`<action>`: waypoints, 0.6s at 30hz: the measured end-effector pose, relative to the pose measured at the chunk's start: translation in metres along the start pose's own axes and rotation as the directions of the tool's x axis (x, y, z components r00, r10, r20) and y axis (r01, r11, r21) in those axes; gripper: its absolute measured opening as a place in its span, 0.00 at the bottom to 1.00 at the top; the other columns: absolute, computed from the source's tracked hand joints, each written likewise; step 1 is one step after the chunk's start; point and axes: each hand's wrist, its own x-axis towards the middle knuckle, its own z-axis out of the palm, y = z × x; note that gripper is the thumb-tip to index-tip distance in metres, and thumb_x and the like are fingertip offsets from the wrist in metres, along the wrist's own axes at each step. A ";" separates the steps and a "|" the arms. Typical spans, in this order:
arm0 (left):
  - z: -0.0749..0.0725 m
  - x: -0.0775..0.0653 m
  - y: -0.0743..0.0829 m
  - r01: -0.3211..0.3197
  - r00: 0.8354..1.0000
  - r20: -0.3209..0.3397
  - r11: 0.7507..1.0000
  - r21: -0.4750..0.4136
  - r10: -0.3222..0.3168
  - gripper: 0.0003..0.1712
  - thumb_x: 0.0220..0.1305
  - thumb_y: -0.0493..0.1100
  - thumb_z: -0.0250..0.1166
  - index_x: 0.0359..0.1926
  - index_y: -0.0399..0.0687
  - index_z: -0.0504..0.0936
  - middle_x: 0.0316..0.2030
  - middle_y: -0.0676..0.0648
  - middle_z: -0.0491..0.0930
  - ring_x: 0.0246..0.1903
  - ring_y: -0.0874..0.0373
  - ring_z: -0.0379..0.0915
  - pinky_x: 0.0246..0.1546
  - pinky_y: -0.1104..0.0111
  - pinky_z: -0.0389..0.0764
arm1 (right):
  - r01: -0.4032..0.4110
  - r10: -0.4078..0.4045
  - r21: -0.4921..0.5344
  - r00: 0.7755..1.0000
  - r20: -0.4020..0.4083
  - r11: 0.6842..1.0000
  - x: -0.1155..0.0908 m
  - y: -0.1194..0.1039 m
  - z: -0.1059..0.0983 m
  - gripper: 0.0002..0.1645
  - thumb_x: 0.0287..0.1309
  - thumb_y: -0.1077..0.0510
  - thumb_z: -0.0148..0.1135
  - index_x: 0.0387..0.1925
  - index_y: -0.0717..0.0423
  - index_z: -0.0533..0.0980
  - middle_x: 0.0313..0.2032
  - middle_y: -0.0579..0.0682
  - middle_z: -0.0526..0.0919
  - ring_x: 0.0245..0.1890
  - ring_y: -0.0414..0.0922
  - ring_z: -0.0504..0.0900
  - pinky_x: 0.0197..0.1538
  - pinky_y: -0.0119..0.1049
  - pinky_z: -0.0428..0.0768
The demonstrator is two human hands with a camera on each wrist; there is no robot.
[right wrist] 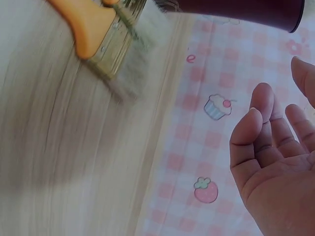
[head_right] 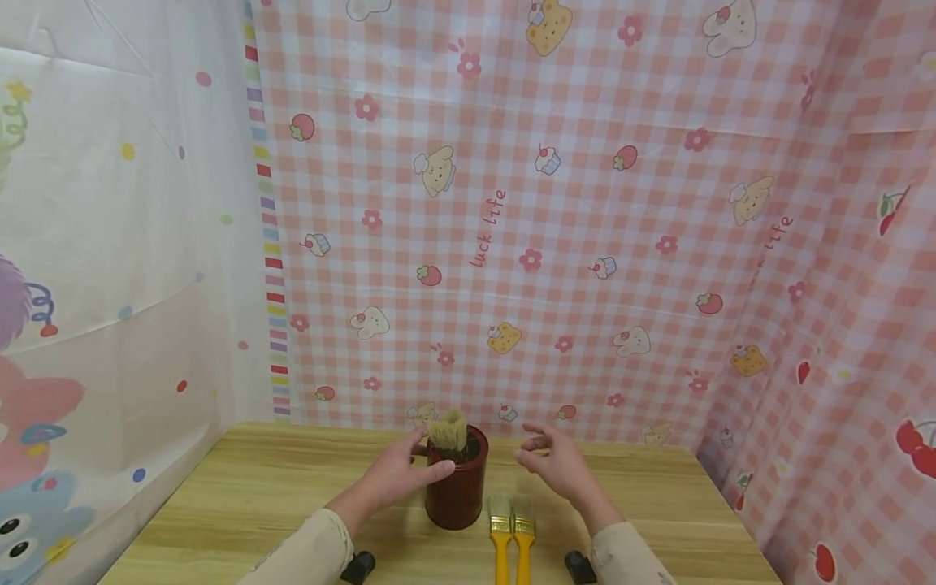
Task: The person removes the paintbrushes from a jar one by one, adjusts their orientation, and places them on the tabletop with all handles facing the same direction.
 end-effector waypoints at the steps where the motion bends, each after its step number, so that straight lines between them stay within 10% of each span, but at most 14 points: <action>1: 0.000 0.000 0.000 0.002 1.000 -0.002 1.000 -0.003 -0.002 0.61 0.64 0.77 0.67 0.86 0.55 0.56 0.75 0.36 0.73 0.72 0.32 0.72 0.68 0.33 0.74 | 0.007 -0.007 0.002 1.000 -0.001 1.000 0.000 -0.002 0.001 0.33 0.72 0.54 0.70 0.75 0.52 0.74 0.55 0.58 0.87 0.45 0.51 0.89 0.48 0.47 0.88; 18: -0.001 -0.005 0.001 -0.033 0.999 0.014 0.998 -0.060 0.034 0.56 0.67 0.74 0.67 0.86 0.59 0.57 0.73 0.37 0.75 0.70 0.35 0.75 0.65 0.34 0.76 | 0.071 -0.071 -0.028 0.997 0.020 0.997 0.009 -0.026 0.020 0.32 0.71 0.50 0.72 0.73 0.43 0.76 0.57 0.55 0.88 0.47 0.49 0.85 0.48 0.48 0.88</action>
